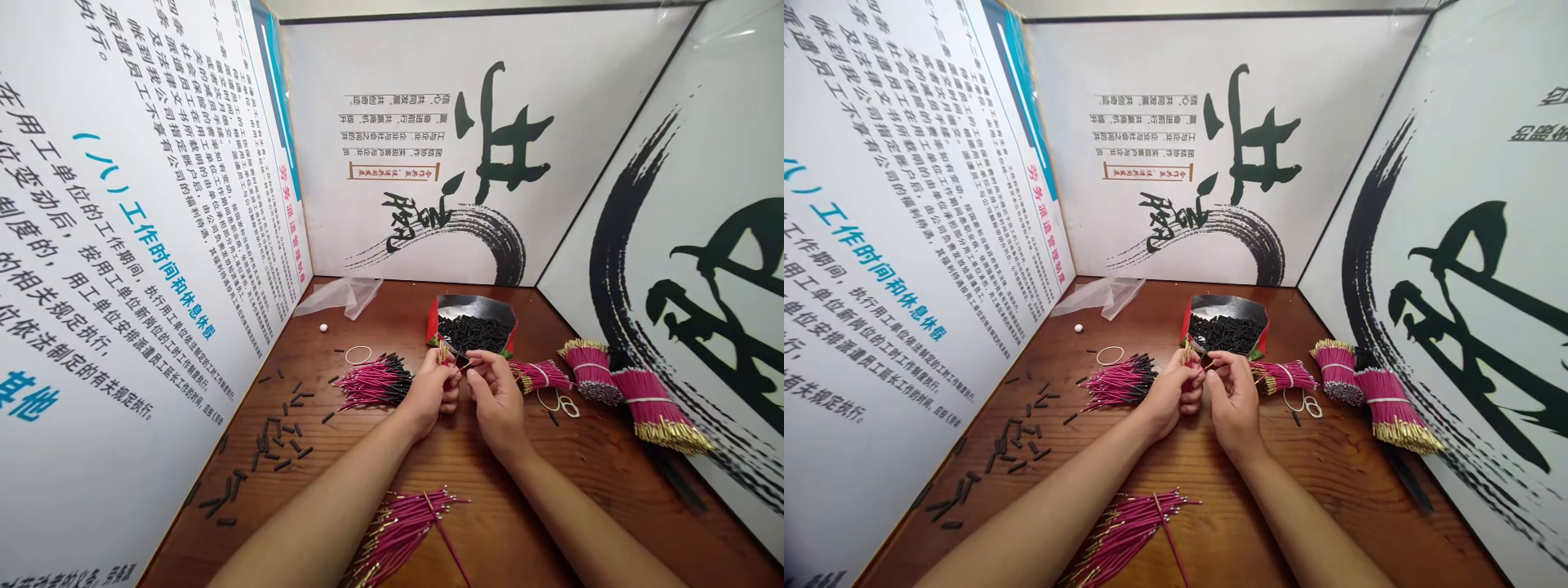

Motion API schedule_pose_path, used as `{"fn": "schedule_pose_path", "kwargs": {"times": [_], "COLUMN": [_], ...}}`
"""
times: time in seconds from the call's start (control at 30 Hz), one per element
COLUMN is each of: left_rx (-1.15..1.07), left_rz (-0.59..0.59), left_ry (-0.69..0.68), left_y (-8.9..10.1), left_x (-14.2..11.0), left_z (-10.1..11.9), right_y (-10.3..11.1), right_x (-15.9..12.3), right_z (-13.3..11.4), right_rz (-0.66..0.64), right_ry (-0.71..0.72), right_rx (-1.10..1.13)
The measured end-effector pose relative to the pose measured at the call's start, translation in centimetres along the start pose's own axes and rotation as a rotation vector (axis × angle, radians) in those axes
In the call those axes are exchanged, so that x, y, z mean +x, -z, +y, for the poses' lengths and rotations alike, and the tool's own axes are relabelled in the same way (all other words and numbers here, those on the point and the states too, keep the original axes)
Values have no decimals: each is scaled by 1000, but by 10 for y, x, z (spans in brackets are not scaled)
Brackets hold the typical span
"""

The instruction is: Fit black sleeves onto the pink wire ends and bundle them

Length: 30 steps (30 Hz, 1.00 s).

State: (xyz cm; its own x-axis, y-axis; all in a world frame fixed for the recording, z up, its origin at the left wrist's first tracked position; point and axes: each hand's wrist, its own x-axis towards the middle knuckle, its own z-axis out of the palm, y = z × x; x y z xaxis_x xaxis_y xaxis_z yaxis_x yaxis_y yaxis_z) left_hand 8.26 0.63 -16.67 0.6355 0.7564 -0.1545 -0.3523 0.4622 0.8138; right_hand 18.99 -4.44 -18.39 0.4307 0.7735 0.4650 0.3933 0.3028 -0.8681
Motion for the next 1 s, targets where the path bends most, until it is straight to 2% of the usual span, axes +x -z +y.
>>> {"fn": "schedule_pose_path", "kwargs": {"times": [0.2, 0.27, 0.33, 0.37, 0.47, 0.53, 0.63, 0.7, 0.8, 1.0], "left_rx": [-11, -12, -14, -16, -14, -6, 1, 2, 4, -11], "left_rz": [-34, -41, -40, -39, -36, -43, -52, -52, -57, -61], "left_ry": [22, 27, 31, 30, 30, 38, 45, 47, 51, 38], "left_y": [0, 0, -1, -1, -2, -2, -1, -1, -1, 0], "left_x": [-1, -2, -2, -3, -4, -4, -3, -3, -2, -1], "left_z": [2, 2, 3, 4, 4, 3, 3, 3, 3, 2], "right_y": [2, 11, 22, 28, 36, 32, 15, 4, -4, 3], "right_x": [-5, 7, 30, 44, 86, 107, 120, 121, 123, 127], "right_z": [-14, -19, -23, -25, -25, -24, -19, -15, -10, -6], "right_rz": [66, 115, 157, 127, -257, -496, -676, -709, -691, -651], "right_ry": [222, 254, 224, 195, 40, -26, -39, -60, -67, -82], "right_rx": [-135, -178, -274, -359, -757, -993, -1228, -1270, -1263, -1216]}}
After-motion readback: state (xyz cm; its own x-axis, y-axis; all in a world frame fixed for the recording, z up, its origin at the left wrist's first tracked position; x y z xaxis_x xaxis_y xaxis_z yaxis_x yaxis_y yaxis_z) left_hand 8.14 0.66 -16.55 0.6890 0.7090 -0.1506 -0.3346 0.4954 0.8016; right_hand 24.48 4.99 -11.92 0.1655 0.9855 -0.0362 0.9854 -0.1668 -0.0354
